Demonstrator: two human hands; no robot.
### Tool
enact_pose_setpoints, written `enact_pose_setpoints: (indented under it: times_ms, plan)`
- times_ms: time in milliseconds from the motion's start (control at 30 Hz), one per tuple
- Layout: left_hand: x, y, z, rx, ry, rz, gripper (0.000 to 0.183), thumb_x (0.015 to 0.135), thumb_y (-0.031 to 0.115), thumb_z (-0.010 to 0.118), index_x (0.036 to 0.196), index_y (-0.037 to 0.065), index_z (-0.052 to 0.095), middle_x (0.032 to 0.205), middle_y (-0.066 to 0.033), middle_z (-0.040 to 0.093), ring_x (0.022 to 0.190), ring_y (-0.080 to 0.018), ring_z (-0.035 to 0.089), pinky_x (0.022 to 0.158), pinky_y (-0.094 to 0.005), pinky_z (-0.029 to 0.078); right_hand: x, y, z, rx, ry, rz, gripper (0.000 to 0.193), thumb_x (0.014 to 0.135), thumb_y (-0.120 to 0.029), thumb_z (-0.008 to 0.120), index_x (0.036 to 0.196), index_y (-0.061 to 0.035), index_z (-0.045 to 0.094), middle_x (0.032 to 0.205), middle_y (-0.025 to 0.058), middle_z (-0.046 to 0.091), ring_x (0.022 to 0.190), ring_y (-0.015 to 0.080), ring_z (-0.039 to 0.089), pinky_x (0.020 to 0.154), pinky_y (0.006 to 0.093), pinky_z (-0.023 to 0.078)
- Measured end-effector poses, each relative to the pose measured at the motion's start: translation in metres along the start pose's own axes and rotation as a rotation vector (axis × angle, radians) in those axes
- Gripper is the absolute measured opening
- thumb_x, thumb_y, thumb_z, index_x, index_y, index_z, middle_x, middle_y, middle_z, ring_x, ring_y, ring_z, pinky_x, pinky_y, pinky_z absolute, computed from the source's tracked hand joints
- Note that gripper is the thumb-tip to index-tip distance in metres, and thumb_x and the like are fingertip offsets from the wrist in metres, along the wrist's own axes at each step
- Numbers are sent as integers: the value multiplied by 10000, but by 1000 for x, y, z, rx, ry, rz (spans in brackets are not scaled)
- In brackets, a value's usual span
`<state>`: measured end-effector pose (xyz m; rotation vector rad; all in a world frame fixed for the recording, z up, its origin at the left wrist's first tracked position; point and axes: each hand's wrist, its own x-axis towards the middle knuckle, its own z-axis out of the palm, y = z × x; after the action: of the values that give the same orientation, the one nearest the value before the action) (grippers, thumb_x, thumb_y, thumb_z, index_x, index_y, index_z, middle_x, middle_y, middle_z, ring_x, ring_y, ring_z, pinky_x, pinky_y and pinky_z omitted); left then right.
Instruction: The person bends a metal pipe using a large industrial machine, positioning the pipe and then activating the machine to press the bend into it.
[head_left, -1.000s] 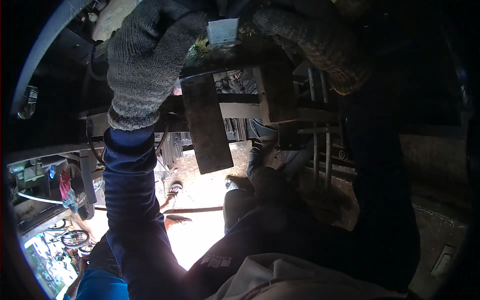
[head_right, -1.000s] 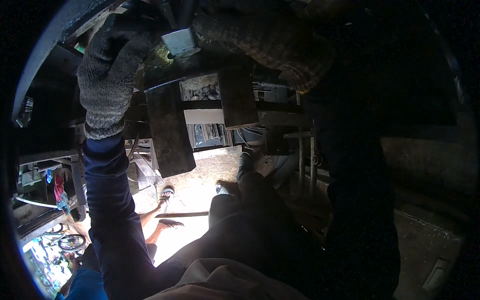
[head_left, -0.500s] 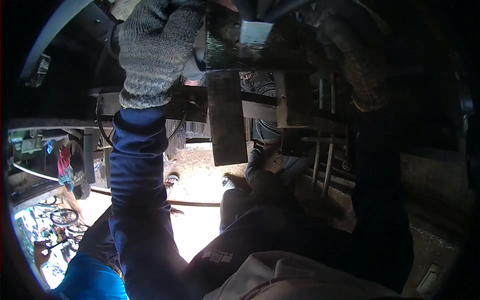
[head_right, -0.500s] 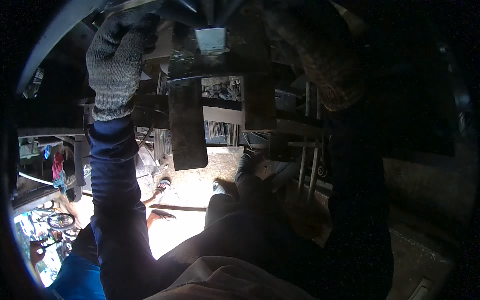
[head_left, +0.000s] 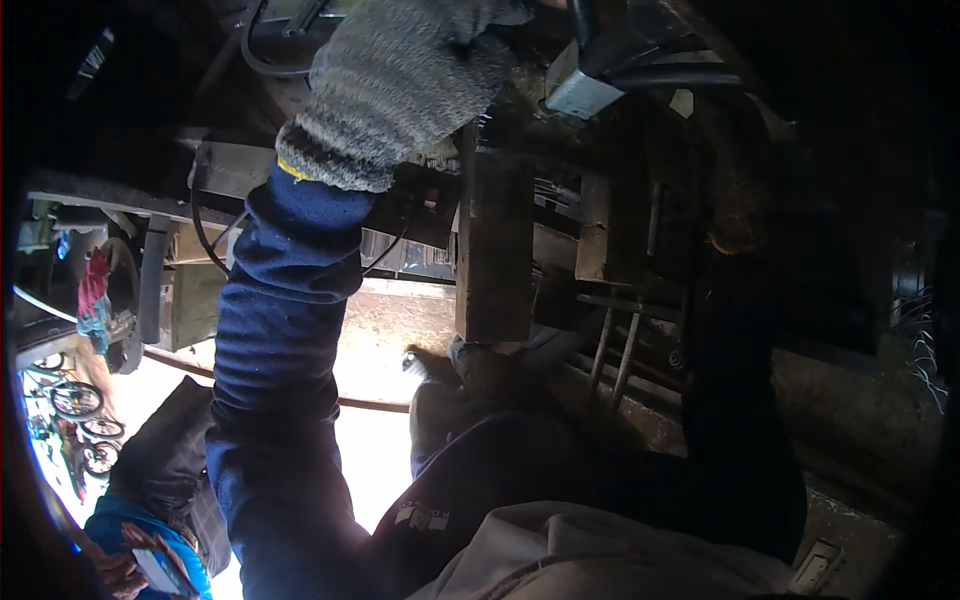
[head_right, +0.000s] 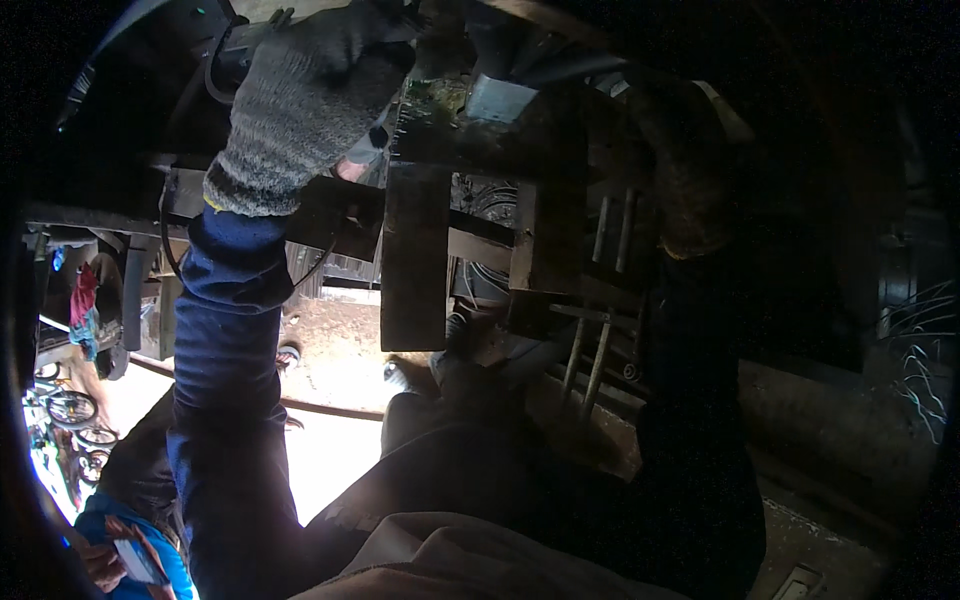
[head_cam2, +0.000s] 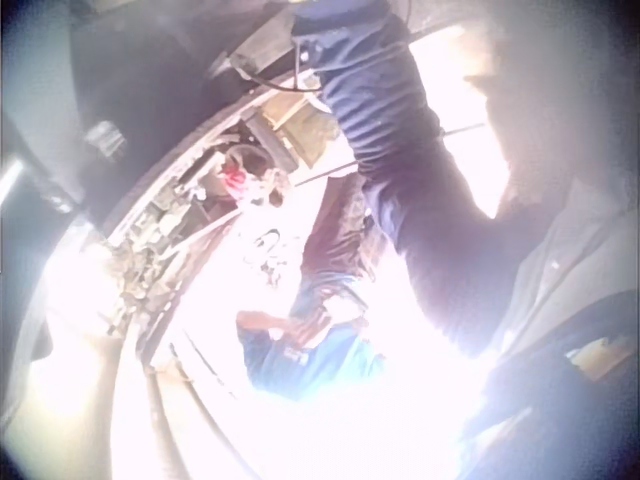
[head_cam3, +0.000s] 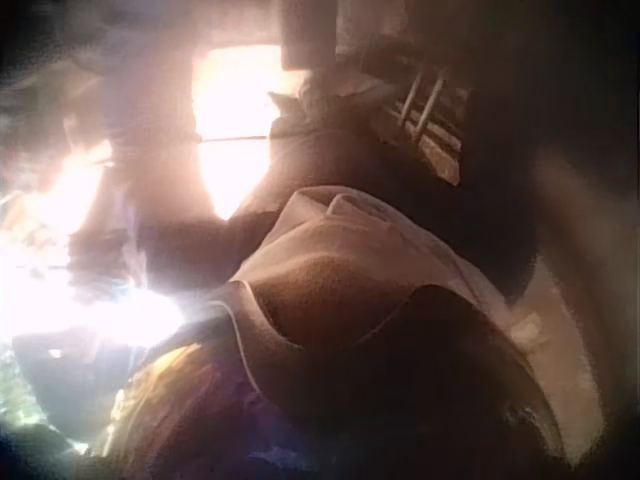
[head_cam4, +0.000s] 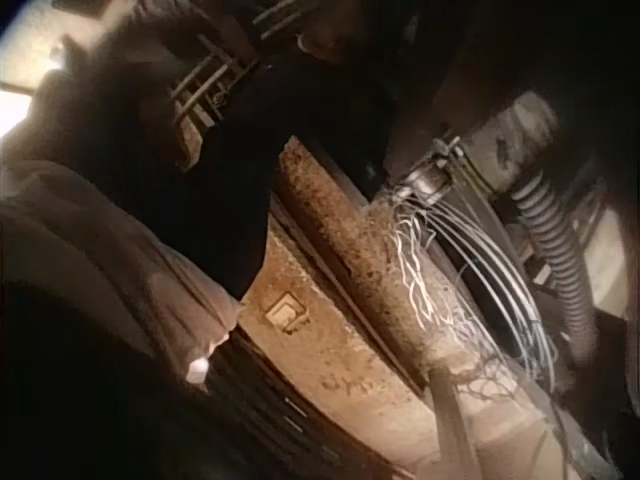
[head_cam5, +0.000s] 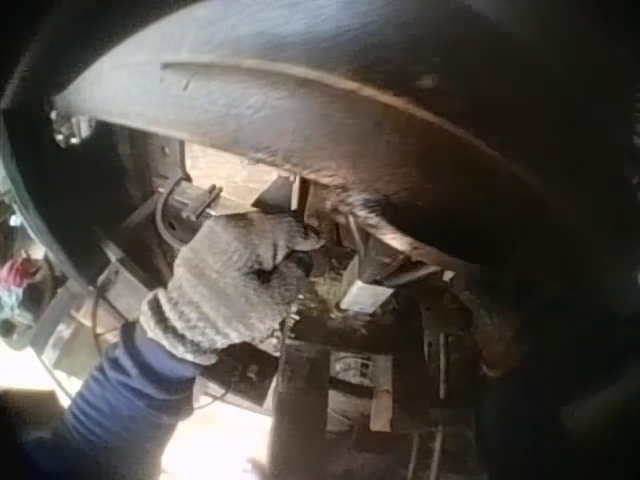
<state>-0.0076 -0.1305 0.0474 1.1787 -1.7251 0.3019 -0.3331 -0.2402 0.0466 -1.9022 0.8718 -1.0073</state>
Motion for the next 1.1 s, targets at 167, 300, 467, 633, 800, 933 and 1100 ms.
enact_pose_setpoints:
  times_ms: [167,300,467,633,800,933,1100]
  plan:
    - [0,11,-9,-91,-213,-145,256,878,189,686,1100,77,746,852,-171,720,759,-351,692,670,-439,566,0,3,5,-41,-22,44,362,1030,-183,639,1362,-50,586,1091,55,696,966,129,660,825,302,545]
    - [-3,6,-8,46,-257,-89,251,899,235,652,1082,91,745,840,-185,716,747,-358,693,668,-460,559,2,3,12,-57,-51,65,368,1034,-182,635,1374,-51,583,1097,57,700,971,129,666,829,302,548]
    - [-8,2,-4,49,-348,-118,239,903,217,641,1077,87,743,833,-190,715,724,-373,685,658,-458,555,4,6,14,-69,-123,127,379,1030,-176,646,1379,-45,578,1130,58,693,998,135,665,831,301,553]
    - [-7,5,-4,104,-400,-26,245,928,199,643,1126,81,726,840,-167,725,674,-300,679,619,-399,547,0,14,14,64,-132,202,350,1025,-178,654,1348,-54,600,1122,38,662,964,112,626,772,280,523]
    - [-5,4,12,-112,-423,-74,317,973,174,669,1288,165,705,908,-133,745,729,-234,715,682,-346,586,1,13,13,-11,-250,93,296,1043,-168,620,1324,-73,618,1069,15,673,904,79,635,718,259,528]
    - [-10,-14,4,-61,-414,45,333,970,213,689,1300,170,701,838,-117,729,660,-211,703,645,-328,578,9,5,15,-71,-340,-22,259,1058,-160,594,1304,-88,632,1027,-4,681,857,54,643,675,243,531]
    - [-13,-7,10,-118,-469,-84,339,959,164,696,1297,148,695,885,-108,741,701,-187,718,674,-312,585,2,-16,19,-30,-291,50,285,1042,-195,621,1288,-50,635,1019,22,662,890,88,625,727,270,528]
